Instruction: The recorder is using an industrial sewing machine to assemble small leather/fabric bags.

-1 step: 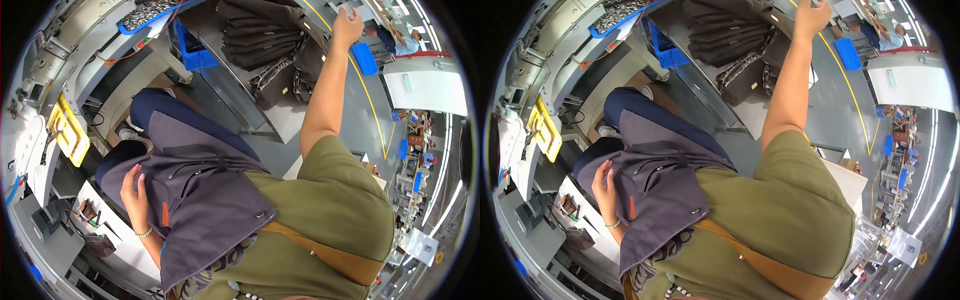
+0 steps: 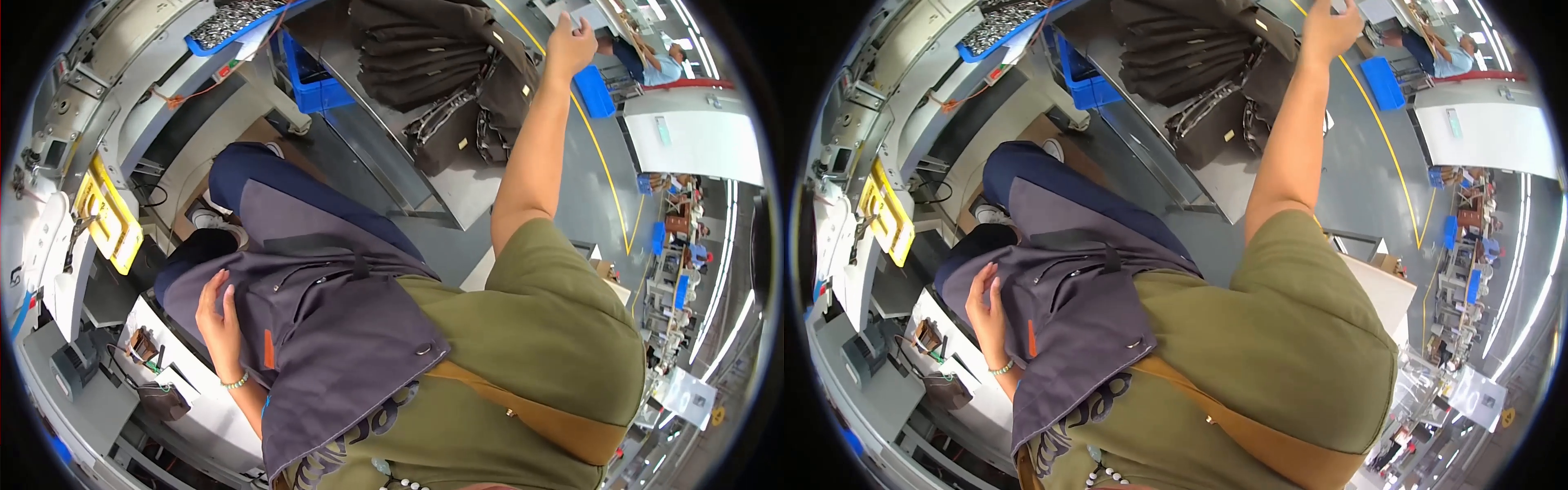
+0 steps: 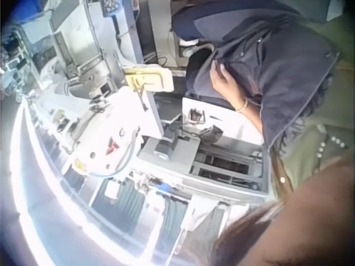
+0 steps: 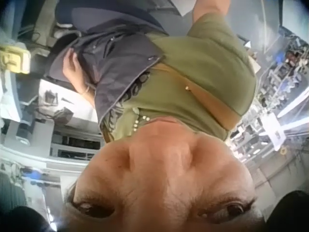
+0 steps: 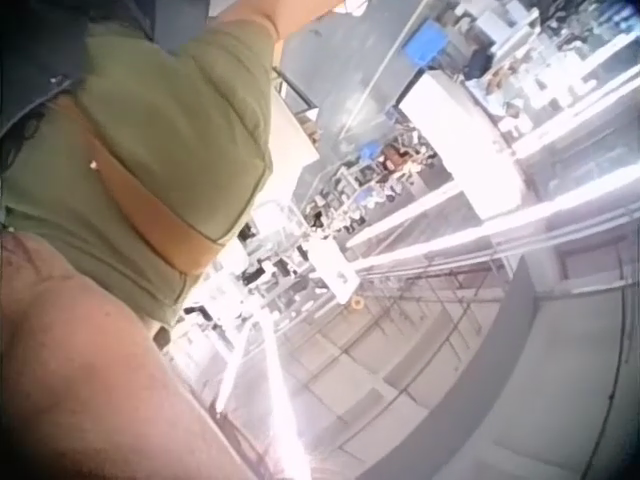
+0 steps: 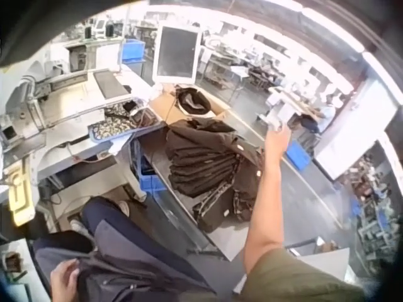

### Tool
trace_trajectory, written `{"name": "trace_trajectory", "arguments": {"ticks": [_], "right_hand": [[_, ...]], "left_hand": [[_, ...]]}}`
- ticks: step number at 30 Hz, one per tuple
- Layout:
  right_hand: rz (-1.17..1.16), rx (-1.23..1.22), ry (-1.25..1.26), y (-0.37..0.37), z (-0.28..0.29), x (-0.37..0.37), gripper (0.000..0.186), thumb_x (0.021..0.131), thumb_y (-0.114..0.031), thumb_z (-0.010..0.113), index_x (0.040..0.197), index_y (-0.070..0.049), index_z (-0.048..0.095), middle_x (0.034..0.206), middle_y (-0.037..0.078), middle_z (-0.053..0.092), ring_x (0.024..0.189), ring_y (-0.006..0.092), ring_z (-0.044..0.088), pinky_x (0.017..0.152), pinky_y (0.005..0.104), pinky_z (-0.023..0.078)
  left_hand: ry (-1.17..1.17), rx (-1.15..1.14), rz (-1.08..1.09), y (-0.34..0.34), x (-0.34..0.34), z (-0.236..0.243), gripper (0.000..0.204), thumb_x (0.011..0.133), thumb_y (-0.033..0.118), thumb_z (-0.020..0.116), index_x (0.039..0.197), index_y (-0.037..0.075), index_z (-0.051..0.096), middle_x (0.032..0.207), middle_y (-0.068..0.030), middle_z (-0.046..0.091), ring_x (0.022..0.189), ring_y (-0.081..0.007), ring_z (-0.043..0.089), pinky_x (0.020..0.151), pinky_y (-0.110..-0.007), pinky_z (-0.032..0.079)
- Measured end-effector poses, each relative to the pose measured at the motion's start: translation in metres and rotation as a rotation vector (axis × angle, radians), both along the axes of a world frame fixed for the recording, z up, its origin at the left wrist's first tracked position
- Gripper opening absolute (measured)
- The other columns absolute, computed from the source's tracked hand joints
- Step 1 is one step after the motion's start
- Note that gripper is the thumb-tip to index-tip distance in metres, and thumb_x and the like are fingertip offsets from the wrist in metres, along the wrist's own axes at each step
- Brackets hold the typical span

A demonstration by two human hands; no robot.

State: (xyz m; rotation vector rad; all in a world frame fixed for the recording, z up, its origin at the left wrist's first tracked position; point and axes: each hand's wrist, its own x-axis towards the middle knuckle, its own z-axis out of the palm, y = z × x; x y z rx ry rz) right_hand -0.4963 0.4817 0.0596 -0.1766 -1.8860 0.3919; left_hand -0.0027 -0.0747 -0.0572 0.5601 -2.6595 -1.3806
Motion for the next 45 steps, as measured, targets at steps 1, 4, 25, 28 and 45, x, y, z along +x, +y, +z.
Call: {"name": "trace_trajectory", "arguments": {"ticks": [1,4,25,28,45], "right_hand": [[-0.01,0.005,-0.003,0.017,-0.007,0.006,0.058,0.085,-0.049,0.074,0.118,-0.001,0.072,0.114,0.021,0.072,0.105,0.0333,0.07,0.094,0.0419,0.052],[-0.165,-0.181,-0.446,0.045,-0.054,0.032,0.068,0.083,-0.053,0.071,0.119,0.004,0.068,0.12,0.029,0.067,0.114,0.0413,0.065,0.1,0.0503,0.049],[0.179,0.488,-0.478,-0.006,-0.093,0.025,0.058,0.079,-0.013,0.072,0.136,-0.013,0.062,0.145,0.014,0.056,0.129,0.0384,0.055,0.107,0.052,0.046],[0.352,0.379,-0.51,-0.021,-0.09,0.03,0.052,0.081,-0.001,0.062,0.132,-0.012,0.064,0.133,0.012,0.066,0.122,0.0337,0.062,0.106,0.0516,0.047],[0.141,0.591,-1.132,-0.141,-0.028,0.12,0.102,0.075,-0.023,0.084,0.16,-0.011,0.028,0.169,0.015,0.021,0.153,0.0357,0.026,0.115,0.0671,0.032]], "left_hand": [[-0.003,0.005,-0.01,-0.002,0.003,-0.003,0.027,0.097,-0.001,0.059,0.123,-0.005,0.065,0.119,-0.0173,0.071,0.113,-0.0278,0.068,0.101,-0.035,0.049],[-0.013,-0.003,-0.019,-0.006,0.011,-0.008,0.027,0.097,-0.001,0.06,0.124,-0.005,0.064,0.119,-0.0172,0.071,0.114,-0.0277,0.068,0.101,-0.035,0.049],[-0.042,-0.16,-0.111,0.007,-0.002,0.002,0.027,0.096,0.006,0.063,0.121,-0.003,0.065,0.118,-0.0184,0.07,0.11,-0.0368,0.066,0.094,-0.04,0.051],[-0.039,-0.164,-0.09,0.007,0.001,0.003,0.026,0.096,0.006,0.063,0.121,-0.003,0.065,0.117,-0.0184,0.07,0.109,-0.0369,0.066,0.094,-0.04,0.051],[0.172,0.339,0.16,0.012,-0.039,-0.021,0.044,0.101,0.006,0.059,0.144,0.001,0.053,0.145,-0.0144,0.056,0.128,-0.0272,0.059,0.107,-0.036,0.046]]}}
